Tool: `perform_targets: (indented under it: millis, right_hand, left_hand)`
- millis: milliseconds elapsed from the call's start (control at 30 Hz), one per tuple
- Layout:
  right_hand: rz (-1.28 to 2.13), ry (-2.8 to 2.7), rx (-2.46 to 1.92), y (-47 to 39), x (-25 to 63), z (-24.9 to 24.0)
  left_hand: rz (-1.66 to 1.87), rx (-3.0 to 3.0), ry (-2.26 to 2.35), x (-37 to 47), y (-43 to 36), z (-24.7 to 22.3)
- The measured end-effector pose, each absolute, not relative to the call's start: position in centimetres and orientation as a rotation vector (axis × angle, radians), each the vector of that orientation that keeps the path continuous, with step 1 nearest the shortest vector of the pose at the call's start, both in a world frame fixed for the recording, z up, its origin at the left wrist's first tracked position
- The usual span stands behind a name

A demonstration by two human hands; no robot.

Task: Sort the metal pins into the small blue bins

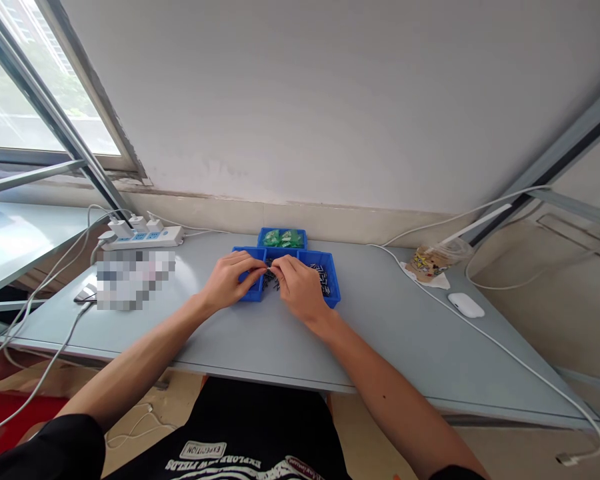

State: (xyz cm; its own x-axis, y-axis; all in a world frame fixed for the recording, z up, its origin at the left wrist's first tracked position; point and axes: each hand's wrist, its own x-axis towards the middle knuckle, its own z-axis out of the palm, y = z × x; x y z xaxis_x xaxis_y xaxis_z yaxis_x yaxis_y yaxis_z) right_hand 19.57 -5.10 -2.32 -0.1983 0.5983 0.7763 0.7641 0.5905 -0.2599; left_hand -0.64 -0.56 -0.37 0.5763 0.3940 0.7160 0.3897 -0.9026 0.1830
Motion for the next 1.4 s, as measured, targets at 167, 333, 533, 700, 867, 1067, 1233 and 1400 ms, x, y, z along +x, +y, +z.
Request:
perform_targets:
  millis: [167,333,533,700,867,1067,1233,1400]
  right_hand:
    - [-0.2,-1.896,-1.114,-5.13,19.69,-2.2]
    - [-0.152,-1.929,-1.08,-5.18,19.68,-2.28]
    - [-0.19,-1.932,-1.097,-5.18,19.55,-2.44]
    - [-0.195,-1.923,-1.125,-5.18,19.57,-2.27]
    - [-0.157,-1.922,-1.144,-5.27,19.68,-2.07]
    - [-0.147,-1.927,-1.109,-5.21,19.72,-2.2]
    - [-0.178,-1.939,-1.115,-5.16,19.74,-2.23]
    - [-0.174,-1.933,-1.101,-5.15,19.76,-2.11]
  left_hand:
    - [1.253,2.779,0.7,-0.63,-0.7,-0.26]
    - [1.248,2.779,0.715,-0.74,-0.6,-0.29]
    - [1.251,2.771,0.716,-0.75,-0.54,-0.34]
    - [1.245,2.77,0.717,-0.69,-0.66,-0.26]
    - [1.254,2.77,0.708,-0.72,-0.64,-0.23]
    - [1.254,2.762,0.724,-0.85,-0.46,-0.38]
    - [1.24,2.762,0.727,-0.88,-0.45,-0.4]
    - [1.245,2.757,0.732,-0.84,-0.55,-0.28]
